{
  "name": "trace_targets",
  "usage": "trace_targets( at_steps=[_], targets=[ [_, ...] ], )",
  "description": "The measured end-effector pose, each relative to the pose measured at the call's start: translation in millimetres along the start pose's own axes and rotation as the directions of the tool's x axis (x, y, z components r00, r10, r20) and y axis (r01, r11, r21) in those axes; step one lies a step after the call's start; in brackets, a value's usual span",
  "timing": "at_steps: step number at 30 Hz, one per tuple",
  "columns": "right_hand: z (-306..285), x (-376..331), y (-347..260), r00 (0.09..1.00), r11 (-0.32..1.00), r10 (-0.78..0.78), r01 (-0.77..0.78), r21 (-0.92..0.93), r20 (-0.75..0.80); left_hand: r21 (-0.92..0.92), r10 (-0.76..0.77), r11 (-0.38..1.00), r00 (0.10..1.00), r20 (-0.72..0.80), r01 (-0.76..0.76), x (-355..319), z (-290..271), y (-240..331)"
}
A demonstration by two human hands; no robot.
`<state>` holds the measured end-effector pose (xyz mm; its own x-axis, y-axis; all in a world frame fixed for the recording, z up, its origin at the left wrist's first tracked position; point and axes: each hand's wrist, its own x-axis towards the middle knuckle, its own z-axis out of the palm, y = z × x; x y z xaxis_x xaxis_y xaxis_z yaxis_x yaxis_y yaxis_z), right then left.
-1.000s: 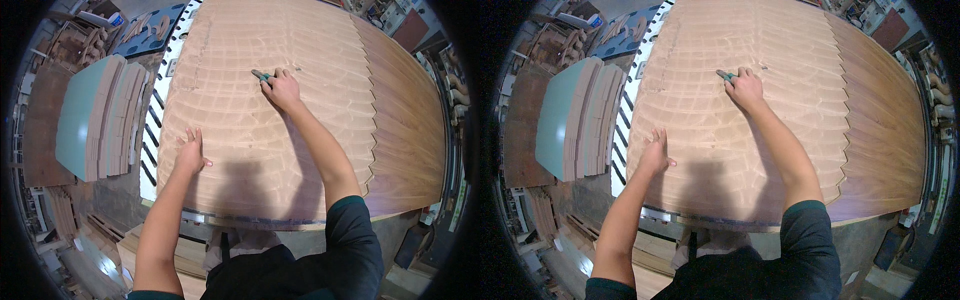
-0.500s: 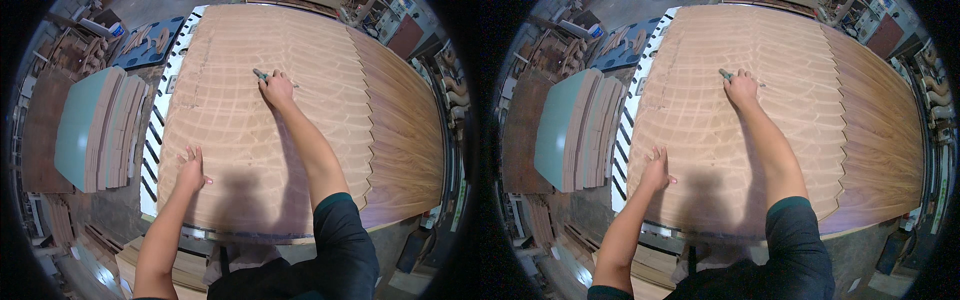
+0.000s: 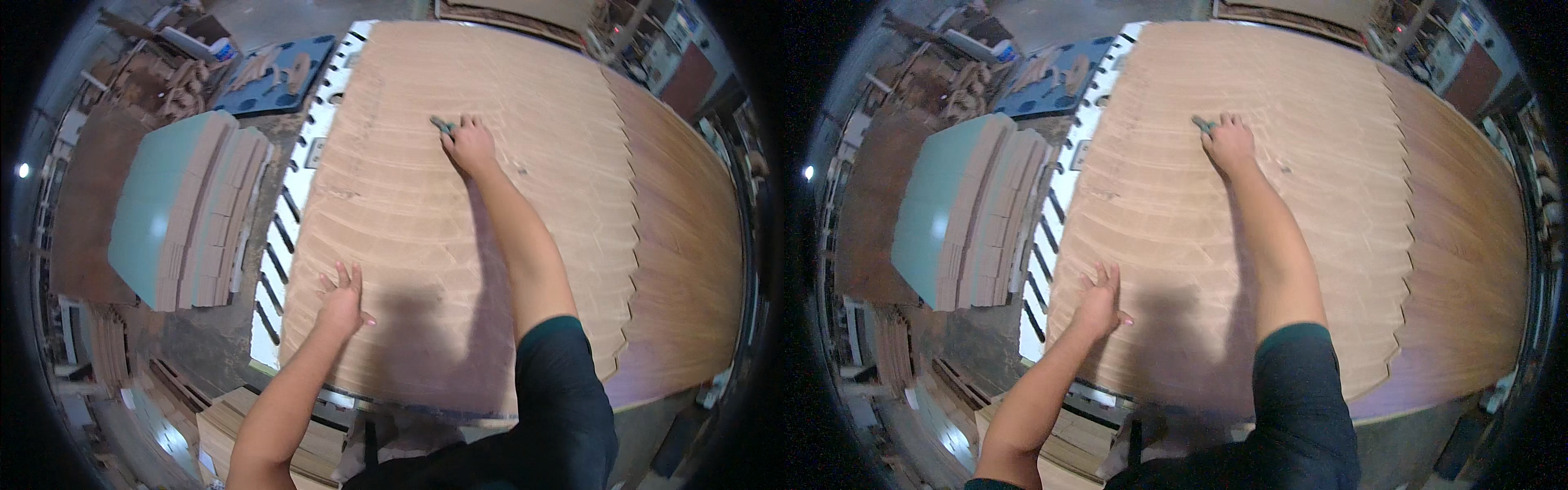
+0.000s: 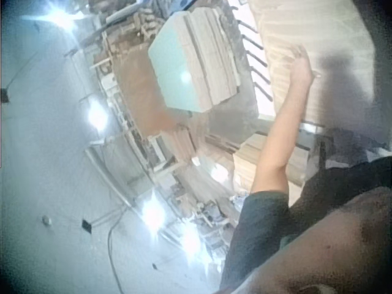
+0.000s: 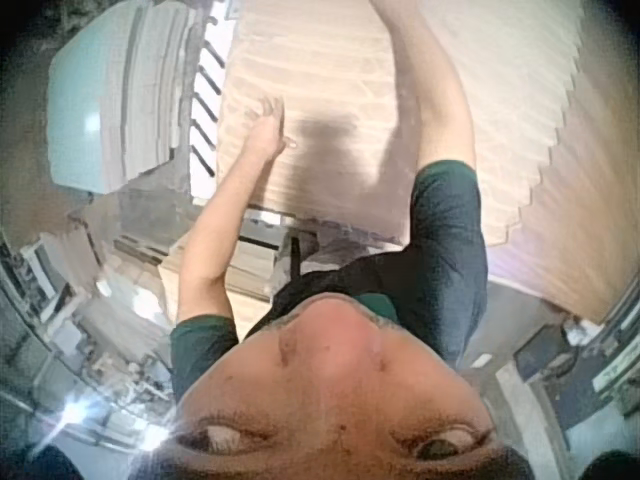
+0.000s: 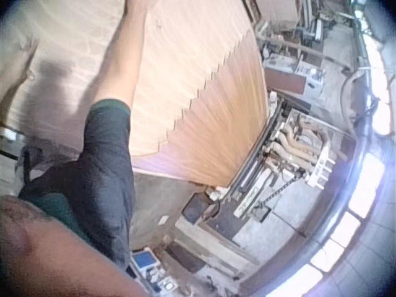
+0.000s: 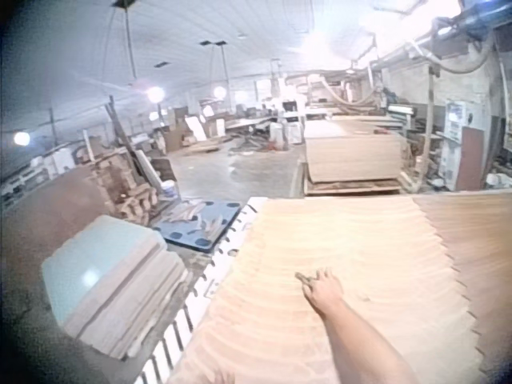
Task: The person cuts a piece of wood veneer using a small utility tool and then lifts and stacks the large veneer sheet.
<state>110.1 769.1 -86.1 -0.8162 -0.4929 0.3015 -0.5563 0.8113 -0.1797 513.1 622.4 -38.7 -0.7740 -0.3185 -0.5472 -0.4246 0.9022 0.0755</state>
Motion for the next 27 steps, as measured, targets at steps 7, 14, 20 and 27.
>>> trace_targets(
  at_steps=[7,14,20,27],
  targets=[
    [-19,-26,48,0.963,0.957,0.268,-0.264,-0.121,0.018,-0.037,-0.012,0.999,1.000,-0.012,0.011,-3,-12,8],
    [-64,-104,152,0.831,0.810,0.554,-0.550,-0.203,-0.038,-0.173,0.023,0.984,0.996,-0.090,-0.039,15,21,-14],
    [-107,-204,197,0.725,0.703,0.681,-0.687,-0.185,-0.107,-0.114,-0.019,0.993,0.998,-0.062,0.011,-1,-6,11],
    [-131,-263,243,0.625,0.590,0.763,-0.778,-0.217,-0.166,-0.047,-0.001,0.999,0.997,-0.076,-0.002,2,-1,8]
  ],
)
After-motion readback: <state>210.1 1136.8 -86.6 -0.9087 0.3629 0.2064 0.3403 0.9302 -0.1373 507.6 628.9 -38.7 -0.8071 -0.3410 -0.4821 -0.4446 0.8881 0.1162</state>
